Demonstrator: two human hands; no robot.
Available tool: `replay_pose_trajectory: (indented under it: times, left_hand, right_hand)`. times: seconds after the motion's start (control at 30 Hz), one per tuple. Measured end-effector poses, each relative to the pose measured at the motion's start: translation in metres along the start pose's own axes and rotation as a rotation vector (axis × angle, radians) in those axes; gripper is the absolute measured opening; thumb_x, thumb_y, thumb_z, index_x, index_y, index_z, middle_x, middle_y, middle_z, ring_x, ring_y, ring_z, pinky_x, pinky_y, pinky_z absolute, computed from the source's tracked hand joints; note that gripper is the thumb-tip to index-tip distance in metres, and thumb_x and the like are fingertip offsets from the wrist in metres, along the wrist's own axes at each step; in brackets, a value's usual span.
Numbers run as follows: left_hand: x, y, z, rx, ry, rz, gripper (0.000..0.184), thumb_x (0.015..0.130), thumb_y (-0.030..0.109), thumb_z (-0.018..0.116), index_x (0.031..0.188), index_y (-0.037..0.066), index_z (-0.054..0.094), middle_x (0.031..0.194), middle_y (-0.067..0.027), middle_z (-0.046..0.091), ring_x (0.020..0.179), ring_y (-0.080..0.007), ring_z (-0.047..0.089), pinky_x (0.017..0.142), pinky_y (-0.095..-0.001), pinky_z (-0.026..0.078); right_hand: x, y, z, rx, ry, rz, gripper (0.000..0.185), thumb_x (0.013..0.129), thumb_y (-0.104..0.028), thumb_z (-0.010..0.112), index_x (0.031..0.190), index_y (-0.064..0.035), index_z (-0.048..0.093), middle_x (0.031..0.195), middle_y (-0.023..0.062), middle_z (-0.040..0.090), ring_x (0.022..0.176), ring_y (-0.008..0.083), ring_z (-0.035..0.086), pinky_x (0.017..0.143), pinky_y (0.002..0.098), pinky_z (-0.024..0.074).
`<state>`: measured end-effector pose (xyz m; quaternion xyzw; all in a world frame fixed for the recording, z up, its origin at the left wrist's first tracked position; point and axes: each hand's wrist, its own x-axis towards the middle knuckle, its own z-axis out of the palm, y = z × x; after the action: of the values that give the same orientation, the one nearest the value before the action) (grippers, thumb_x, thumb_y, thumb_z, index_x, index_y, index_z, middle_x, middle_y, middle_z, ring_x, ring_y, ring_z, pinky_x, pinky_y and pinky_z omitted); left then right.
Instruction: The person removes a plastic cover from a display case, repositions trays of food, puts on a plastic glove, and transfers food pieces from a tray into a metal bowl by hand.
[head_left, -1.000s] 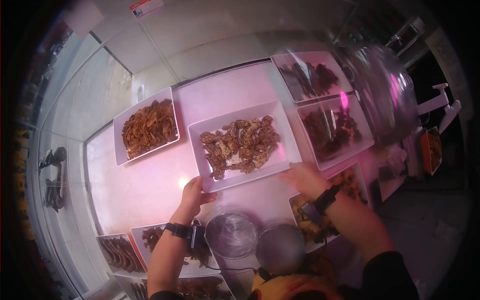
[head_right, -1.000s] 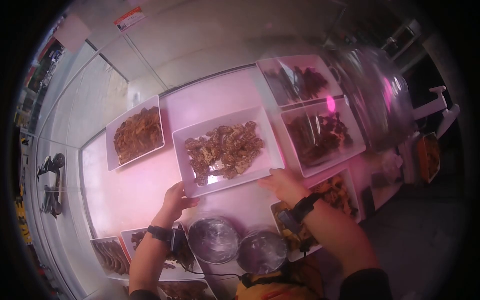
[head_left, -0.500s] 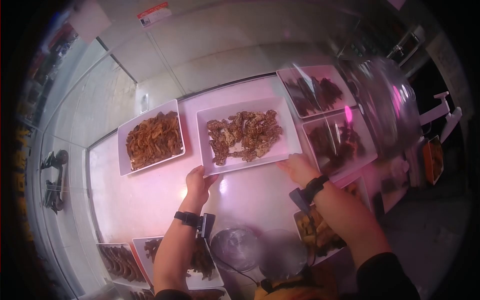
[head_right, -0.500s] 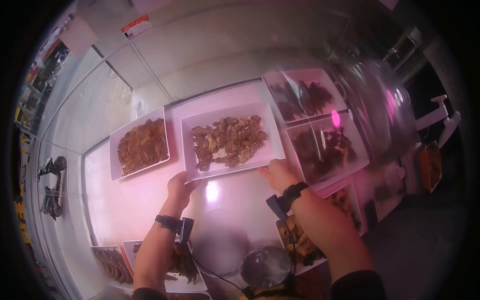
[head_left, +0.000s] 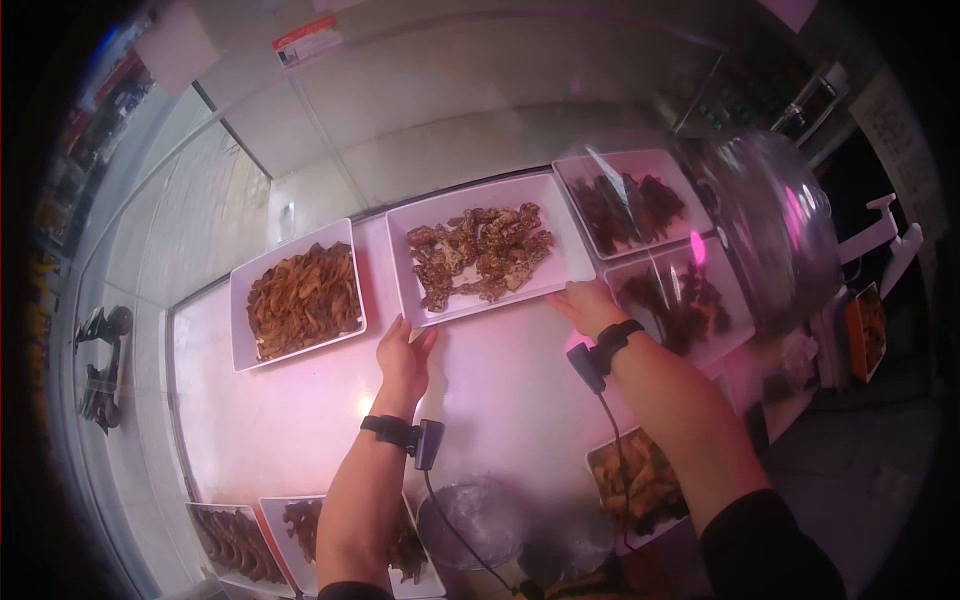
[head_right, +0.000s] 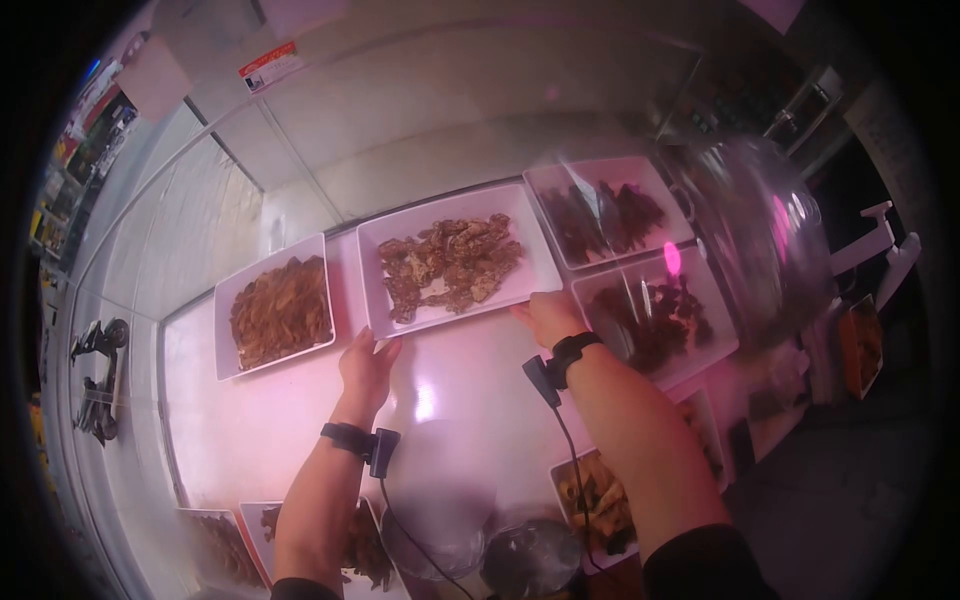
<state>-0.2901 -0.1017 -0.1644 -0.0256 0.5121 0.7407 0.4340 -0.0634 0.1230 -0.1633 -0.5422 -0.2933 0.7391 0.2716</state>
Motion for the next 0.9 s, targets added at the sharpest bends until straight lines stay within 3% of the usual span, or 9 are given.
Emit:
replay_pose_trajectory:
  times: [0.27,0.3,0.37,0.43,0.5,0.6,0.67,0.77,0.9]
  left_hand:
    - [0.014,0.0,0.005,-0.013,0.037,0.0,0.058,0.107,0.016,0.048,0.157,-0.003,0.026,0.15,-0.0182,0.041,0.114,-0.0358,0.061,0.1,-0.0421,0.055]
    - [0.014,-0.001,0.001,-0.013,0.012,-0.005,0.058,0.107,0.016,0.048,0.157,-0.003,0.026,0.15,-0.0176,0.042,0.114,-0.0353,0.062,0.1,-0.0419,0.055]
    - [0.012,-0.001,0.006,-0.018,0.022,-0.002,0.056,0.107,0.016,0.047,0.156,-0.004,0.028,0.15,-0.0168,0.042,0.12,-0.0372,0.057,0.105,-0.0449,0.051]
    - [0.008,0.002,0.009,-0.057,0.019,0.007,0.06,0.108,0.017,0.046,0.159,-0.002,0.021,0.159,-0.0177,0.031,0.131,-0.0401,0.051,0.113,-0.0483,0.044]
    - [0.0,0.005,0.012,-0.054,0.013,-0.012,0.07,0.108,0.019,0.047,0.162,0.001,0.007,0.166,-0.0216,0.013,0.139,-0.0405,0.044,0.115,-0.0497,0.041]
    - [-0.017,0.01,0.023,-0.055,0.029,-0.062,0.08,0.106,0.026,0.053,0.162,-0.002,0.003,0.162,-0.0216,0.022,0.143,-0.0405,0.039,0.114,-0.0497,0.041]
    - [-0.045,0.027,0.043,0.086,0.019,-0.078,0.078,0.104,0.027,0.055,0.161,-0.003,0.011,0.157,-0.022,0.035,0.142,-0.0377,0.041,0.11,-0.0475,0.043]
    - [-0.098,0.053,0.067,0.054,-0.09,-0.024,0.067,0.103,0.03,0.059,0.154,-0.004,0.033,0.139,-0.0153,0.052,0.124,-0.029,0.055,0.102,-0.0425,0.049]
    - [-0.159,0.094,0.055,0.03,-0.238,0.042,0.055,0.104,0.024,0.057,0.149,-0.003,0.04,0.126,-0.0135,0.062,0.116,-0.0247,0.061,0.095,-0.0402,0.055]
  right_hand:
    - [0.047,0.005,-0.014,0.032,-0.045,-0.003,0.027,0.096,0.001,0.048,0.121,0.0114,0.05,0.118,0.0244,0.061,0.108,0.0388,0.069,0.094,0.0376,0.0613]
    - [0.099,0.031,-0.045,-0.466,-0.165,-0.247,0.03,0.098,-0.002,0.05,0.124,0.0124,0.048,0.122,0.0263,0.061,0.109,0.0396,0.068,0.095,0.0394,0.0607]
    - [0.104,0.035,-0.049,-0.968,-0.301,-0.495,0.033,0.1,-0.005,0.052,0.127,0.0133,0.047,0.125,0.0282,0.06,0.11,0.0405,0.068,0.097,0.0411,0.0601]
    - [0.031,0.0,-0.004,-0.039,-0.039,0.018,0.043,0.103,-0.012,0.054,0.135,0.0147,0.042,0.13,0.0316,0.058,0.113,0.0413,0.066,0.101,0.0466,0.0574]
    - [0.032,0.004,-0.009,-0.042,-0.095,-0.006,0.049,0.105,-0.016,0.054,0.139,0.0154,0.038,0.128,0.032,0.059,0.118,0.0416,0.064,0.104,0.05,0.0544]
    - [0.019,-0.006,-0.009,-0.206,-0.135,0.11,0.044,0.104,-0.018,0.055,0.136,0.0097,0.043,0.131,0.0275,0.059,0.121,0.0401,0.062,0.103,0.0498,0.054]
    - [0.005,-0.015,-0.004,-0.341,-0.224,0.14,0.042,0.102,-0.02,0.058,0.135,0.0049,0.046,0.132,0.0236,0.059,0.12,0.039,0.062,0.101,0.0492,0.0537]
    - [-0.072,-0.03,0.019,-0.505,-0.337,0.094,0.04,0.1,-0.02,0.06,0.134,0.0,0.05,0.127,0.02,0.062,0.116,0.0364,0.063,0.1,0.0502,0.0531]
    - [-0.157,-0.035,0.031,-0.672,-0.511,0.08,0.033,0.1,-0.021,0.061,0.126,-0.0006,0.058,0.12,0.0191,0.065,0.105,0.0338,0.068,0.088,0.0462,0.059]
